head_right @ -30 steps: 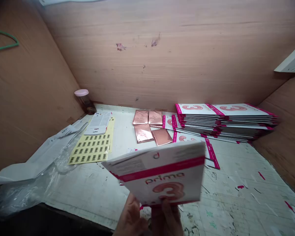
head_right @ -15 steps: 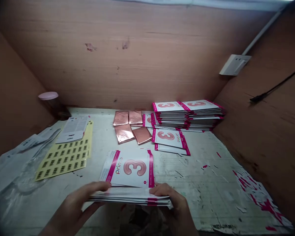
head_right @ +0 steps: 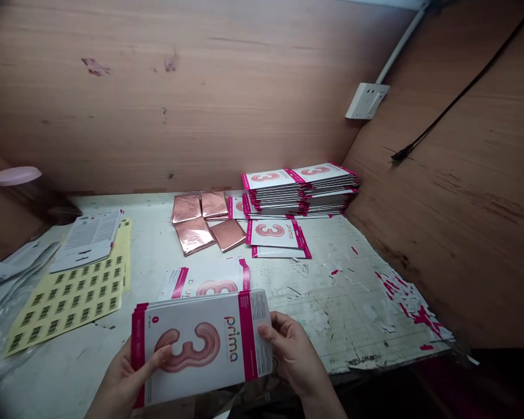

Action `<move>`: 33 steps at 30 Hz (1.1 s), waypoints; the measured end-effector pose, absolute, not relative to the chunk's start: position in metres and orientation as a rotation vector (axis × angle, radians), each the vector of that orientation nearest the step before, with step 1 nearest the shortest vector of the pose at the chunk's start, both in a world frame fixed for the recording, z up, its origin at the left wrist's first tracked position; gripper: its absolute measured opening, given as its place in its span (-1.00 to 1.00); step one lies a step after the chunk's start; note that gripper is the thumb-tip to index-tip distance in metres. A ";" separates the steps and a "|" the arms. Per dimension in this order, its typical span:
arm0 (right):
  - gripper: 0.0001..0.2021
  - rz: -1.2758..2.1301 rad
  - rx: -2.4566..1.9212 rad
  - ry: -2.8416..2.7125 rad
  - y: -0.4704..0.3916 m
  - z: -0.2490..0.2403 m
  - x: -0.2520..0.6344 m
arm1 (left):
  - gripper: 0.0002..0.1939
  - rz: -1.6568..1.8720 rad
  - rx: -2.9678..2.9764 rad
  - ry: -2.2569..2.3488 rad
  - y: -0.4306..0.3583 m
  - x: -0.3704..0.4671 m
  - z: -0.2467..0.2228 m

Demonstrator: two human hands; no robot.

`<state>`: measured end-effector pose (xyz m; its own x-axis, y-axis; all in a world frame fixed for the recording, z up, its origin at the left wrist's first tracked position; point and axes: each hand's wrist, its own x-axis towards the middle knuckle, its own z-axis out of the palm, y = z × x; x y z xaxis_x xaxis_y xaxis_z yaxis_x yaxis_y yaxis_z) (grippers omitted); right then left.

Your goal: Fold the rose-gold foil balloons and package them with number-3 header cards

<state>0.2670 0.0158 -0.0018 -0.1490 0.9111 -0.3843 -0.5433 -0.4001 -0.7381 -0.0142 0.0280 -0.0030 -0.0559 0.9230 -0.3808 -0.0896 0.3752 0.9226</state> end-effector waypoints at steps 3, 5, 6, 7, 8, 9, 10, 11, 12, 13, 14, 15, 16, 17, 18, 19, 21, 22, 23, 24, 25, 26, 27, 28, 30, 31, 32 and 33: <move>-0.67 1.806 -1.003 -0.525 0.016 0.000 0.272 | -0.42 1.034 0.771 1.383 0.025 -0.008 0.005; -0.64 1.858 -0.970 -0.507 0.014 0.000 0.274 | -0.39 1.017 0.750 1.374 0.025 -0.006 0.007; -0.62 1.892 -0.946 -0.499 0.014 0.001 0.274 | -0.38 0.989 0.742 1.366 0.025 -0.006 0.007; -0.61 1.922 -0.924 -0.496 0.013 0.001 0.274 | -0.37 0.961 0.735 1.361 0.026 -0.006 0.007; -0.61 1.945 -0.907 -0.497 0.012 0.002 0.274 | -0.37 0.942 0.729 1.360 0.026 -0.006 0.008; -0.62 1.963 -0.888 -0.499 0.011 0.002 0.274 | -0.37 0.935 0.725 1.363 0.026 -0.006 0.009; -0.63 1.978 -0.869 -0.501 0.009 0.002 0.274 | -0.38 0.940 0.724 1.369 0.027 -0.005 0.010; -0.64 1.990 -0.847 -0.499 0.008 0.002 0.274 | -0.37 0.952 0.724 1.374 0.027 -0.004 0.011; -0.65 2.001 -0.824 -0.491 0.007 0.002 0.274 | -0.37 0.965 0.725 1.376 0.027 -0.003 0.012; -0.65 2.009 -0.798 -0.477 0.005 0.002 0.274 | -0.37 0.970 0.728 1.372 0.027 -0.001 0.012; -0.66 2.017 -0.773 -0.458 0.003 0.001 0.273 | -0.36 0.966 0.733 1.367 0.027 0.000 0.013; -0.66 2.019 -0.753 -0.439 0.002 0.001 0.273 | -0.35 0.960 0.737 1.363 0.028 0.002 0.014; -0.67 2.016 -0.738 -0.420 0.001 0.001 0.273 | -0.35 0.953 0.739 1.360 0.029 0.002 0.014; -0.67 2.011 -0.733 -0.405 0.000 0.001 0.273 | -0.35 0.945 0.735 1.357 0.030 0.003 0.015; -0.67 2.005 -0.738 -0.395 -0.001 0.001 0.273 | -0.35 0.937 0.727 1.355 0.031 0.003 0.016; -0.67 1.992 -0.758 -0.391 -0.001 0.001 0.274 | -0.34 0.929 0.720 1.352 0.032 0.002 0.017; -0.66 1.956 -0.825 -0.395 0.000 0.001 0.275 | -0.33 0.919 0.726 1.347 0.033 0.002 0.020; -0.66 1.938 -0.858 -0.401 0.000 0.002 0.276 | -0.32 0.919 0.741 1.346 0.034 0.002 0.022; -0.66 1.925 -0.878 -0.406 0.001 0.002 0.276 | -0.31 0.922 0.758 1.346 0.035 0.002 0.023; -0.67 1.920 -0.879 -0.408 0.001 0.002 0.276 | -0.30 0.926 0.770 1.346 0.035 0.003 0.024; -0.67 1.925 -0.865 -0.404 0.001 0.001 0.276 | -0.30 0.928 0.770 1.344 0.035 0.005 0.025; -0.67 1.936 -0.838 -0.391 0.000 0.001 0.275 | -0.31 0.930 0.758 1.341 0.035 0.006 0.025; -0.67 1.946 -0.806 -0.367 -0.001 0.001 0.274 | -0.32 0.927 0.739 1.339 0.035 0.008 0.024; -0.67 1.953 -0.773 -0.331 -0.002 0.001 0.272 | -0.32 0.920 0.720 1.340 0.035 0.010 0.023; -0.63 1.974 -0.722 -0.244 -0.006 0.001 0.270 | -0.31 0.907 0.705 1.343 0.035 0.012 0.020; -0.61 1.982 -0.710 -0.209 -0.007 0.001 0.269 | -0.30 0.901 0.716 1.343 0.036 0.013 0.018; -0.58 1.985 -0.707 -0.190 -0.009 0.002 0.269 | -0.29 0.891 0.732 1.338 0.036 0.014 0.017; -0.56 1.977 -0.718 -0.190 -0.010 0.003 0.269 | -0.29 0.882 0.748 1.333 0.037 0.015 0.015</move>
<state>0.2693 -0.0100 0.0034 -0.3400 0.8486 -0.4053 -0.7558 -0.5030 -0.4192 0.0146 0.0370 0.0153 0.0215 0.8724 -0.4883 -0.1082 0.4876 0.8664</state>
